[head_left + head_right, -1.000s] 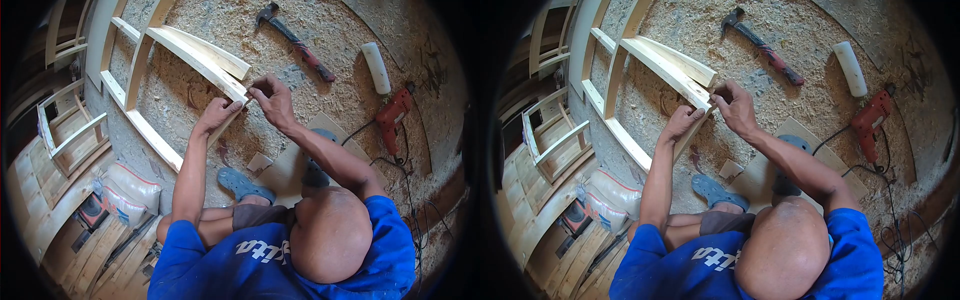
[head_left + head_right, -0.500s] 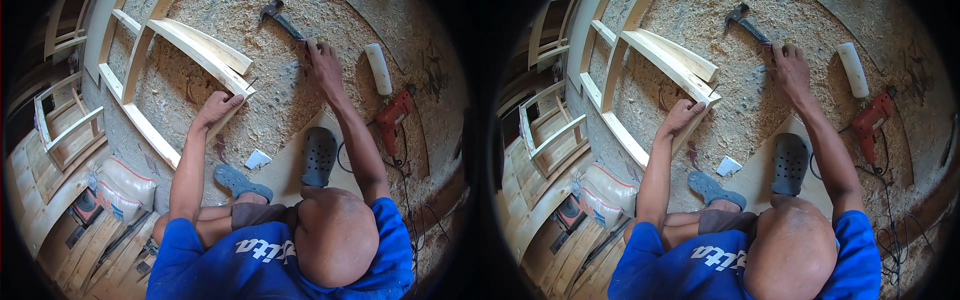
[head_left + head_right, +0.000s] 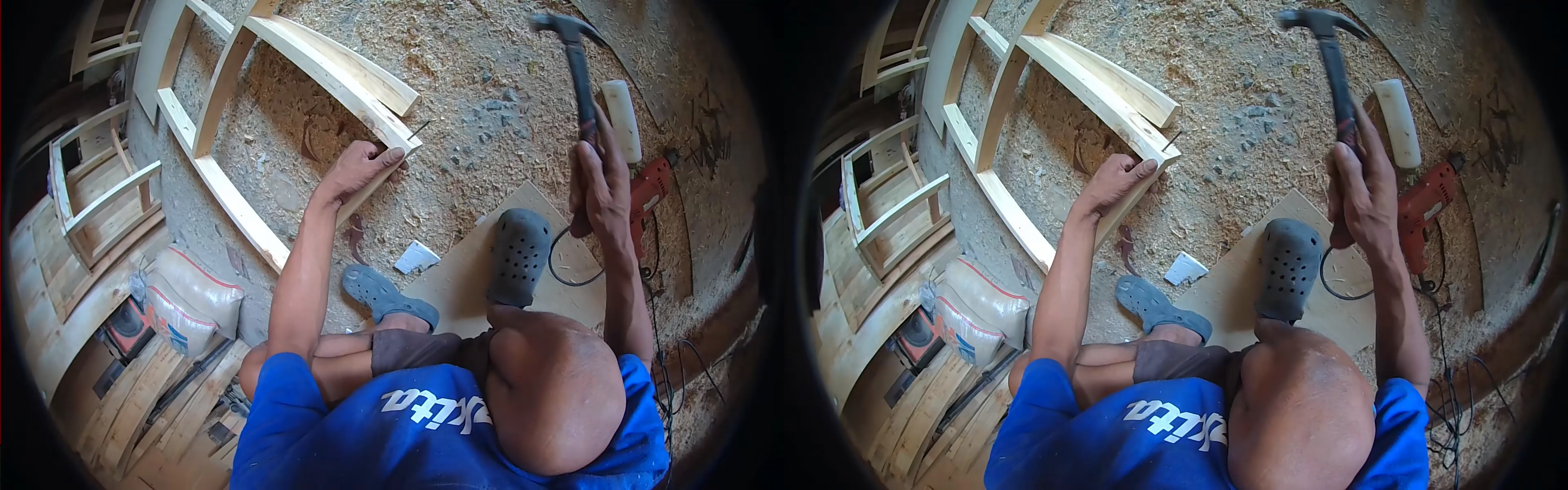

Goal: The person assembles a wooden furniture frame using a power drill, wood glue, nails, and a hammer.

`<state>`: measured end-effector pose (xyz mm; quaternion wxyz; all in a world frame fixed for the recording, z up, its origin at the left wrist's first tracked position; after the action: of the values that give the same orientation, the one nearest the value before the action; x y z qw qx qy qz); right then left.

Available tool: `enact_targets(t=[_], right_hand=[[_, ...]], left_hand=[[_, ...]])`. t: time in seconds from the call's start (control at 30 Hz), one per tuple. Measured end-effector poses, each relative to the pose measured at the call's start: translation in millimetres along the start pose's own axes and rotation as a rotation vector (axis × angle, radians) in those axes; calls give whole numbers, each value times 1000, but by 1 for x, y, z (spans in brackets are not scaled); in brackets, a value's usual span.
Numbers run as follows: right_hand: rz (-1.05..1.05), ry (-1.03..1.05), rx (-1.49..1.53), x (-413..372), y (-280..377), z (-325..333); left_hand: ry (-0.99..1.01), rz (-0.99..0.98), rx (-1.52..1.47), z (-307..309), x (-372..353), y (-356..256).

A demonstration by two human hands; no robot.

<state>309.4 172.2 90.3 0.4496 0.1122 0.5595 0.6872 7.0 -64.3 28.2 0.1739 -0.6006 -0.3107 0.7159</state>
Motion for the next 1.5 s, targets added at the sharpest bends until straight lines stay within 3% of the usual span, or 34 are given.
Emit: enact_targets(t=[0.1, 0.13, 0.17, 0.2, 0.23, 0.3, 0.33, 0.4, 0.43, 0.5, 0.6, 0.63, 0.7, 0.83, 0.9, 0.97, 1.03, 1.07, 1.17, 1.3, 1.37, 1.5], right_hand=[[8, -37, 35, -23, 4, -8], [-48, 37, 74, -34, 1, -17], [-43, 94, -192, -44, -15, -27], [325, 88, -471, -50, -10, -45], [158, 368, -257, -60, -3, -53], [56, 415, -178, -59, -3, -48], [56, 416, -179, -55, -3, -45], [3, 132, -176, -45, 2, -28], [-45, 56, 74, -41, 16, -23], [26, -254, 186, -28, 6, -20], [-88, -127, 59, -44, 4, -34], [139, 29, -242, -50, -7, -50], [126, 409, -266, -66, -7, -61], [-110, 304, -88, -64, -3, -53], [-27, 164, -21, -58, -7, -49], [-115, 205, -14, -56, -10, -38], [-210, 246, -23, -55, -13, -33], [-82, 182, -56, -55, -27, -36], [-69, 164, -118, -61, -47, -35], [-190, 210, -46, -68, -38, -32], [-208, 215, -53, -68, -40, -30], [-203, 201, -92, -68, -44, -28]], left_hand=[[6, -15, 15, 2, 5, 6], [13, -32, 21, 3, 8, 9], [12, -34, 20, 5, 10, 13], [7, -31, 52, 6, 10, 14], [2, -27, 85, 7, 10, 14], [11, 2, 73, 6, 9, 11], [16, 29, 58, 5, 8, 9], [24, -12, 40, 2, 7, 12], [28, -61, 28, 3, 9, 10], [33, -49, 14, 3, 11, 11], [53, -33, 15, 3, 11, 11], [61, -34, 27, 3, 11, 10], [32, -19, 33, 2, 13, 9], [20, -23, 53, 1, 10, 7], [14, 0, 112, 1, 4, -11], [31, -14, 122, -3, -6, -27], [47, -51, 125, 2, 2, -6], [66, -96, 134, 7, 7, 4], [-50, -118, 340, 6, 2, 3], [-71, -245, 198, -3, -5, -4], [-52, -140, 326, -5, -5, -6], [-166, -224, 435, -11, -3, 9]])
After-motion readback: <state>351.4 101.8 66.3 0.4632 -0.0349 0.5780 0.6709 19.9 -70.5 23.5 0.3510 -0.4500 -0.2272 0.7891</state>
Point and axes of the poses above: each hand's wrist, its own x-axis towards the middle knuckle, its own z-axis out of the back of the hand, y = z × x, the point moved 2 cm from there along x, towards the middle knuckle, and after that the axes turned 15 degrees about -x, right-handed, at the moved point
